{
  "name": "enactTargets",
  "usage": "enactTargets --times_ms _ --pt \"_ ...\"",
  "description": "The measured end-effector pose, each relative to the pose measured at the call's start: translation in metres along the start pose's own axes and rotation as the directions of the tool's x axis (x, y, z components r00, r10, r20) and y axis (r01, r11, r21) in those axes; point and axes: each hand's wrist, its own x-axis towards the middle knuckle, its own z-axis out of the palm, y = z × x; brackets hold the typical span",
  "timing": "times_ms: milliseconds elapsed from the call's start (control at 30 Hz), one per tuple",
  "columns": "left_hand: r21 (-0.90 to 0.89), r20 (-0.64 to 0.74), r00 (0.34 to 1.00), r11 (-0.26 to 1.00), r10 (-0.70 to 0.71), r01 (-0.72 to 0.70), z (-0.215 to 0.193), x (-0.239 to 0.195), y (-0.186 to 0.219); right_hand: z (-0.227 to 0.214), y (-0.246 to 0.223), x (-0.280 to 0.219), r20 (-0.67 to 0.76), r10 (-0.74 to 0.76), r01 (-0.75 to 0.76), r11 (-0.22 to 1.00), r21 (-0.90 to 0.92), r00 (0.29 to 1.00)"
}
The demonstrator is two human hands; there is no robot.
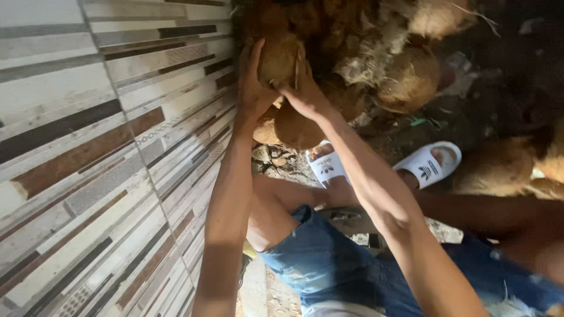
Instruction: The person sits cross-legged on the floor and peels the fibrous husk off several coconuts by hand. They pull away strands of fiber, rotate the coconuts to access different sides, and discard the removed husk onto the ground.
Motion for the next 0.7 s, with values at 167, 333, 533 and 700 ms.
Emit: enactTargets --times_ms 167,333,533,700 --pt "0.180 -0.040 0.982 0.966 -0.183 0.187 -0.030 -0.022 -0.014 0.026 -0.018 0.010 0.180 -0.065 0.037 0.988 0.153 0.981" --pt "-0.221 -0.107 0.888 0.881 -0.448 0.418 -0.028 -0.022 -0.016 0.041 -0.021 0.035 0.252 0.238 -0.146 0.931 -0.335 0.938" --pt "0.151 -0.293 0.821 0.824 -0.490 0.546 -0.024 -0.009 -0.009 0.046 -0.026 0.037 0.106 0.035 -0.007 0.967 -0.255 0.994" --pt "0.291 -0.406 0.872 0.866 -0.273 0.407 -0.022 -0.023 -0.004 0.064 -0.011 0.032 -0.003 -0.205 0.180 0.865 -0.469 0.979"
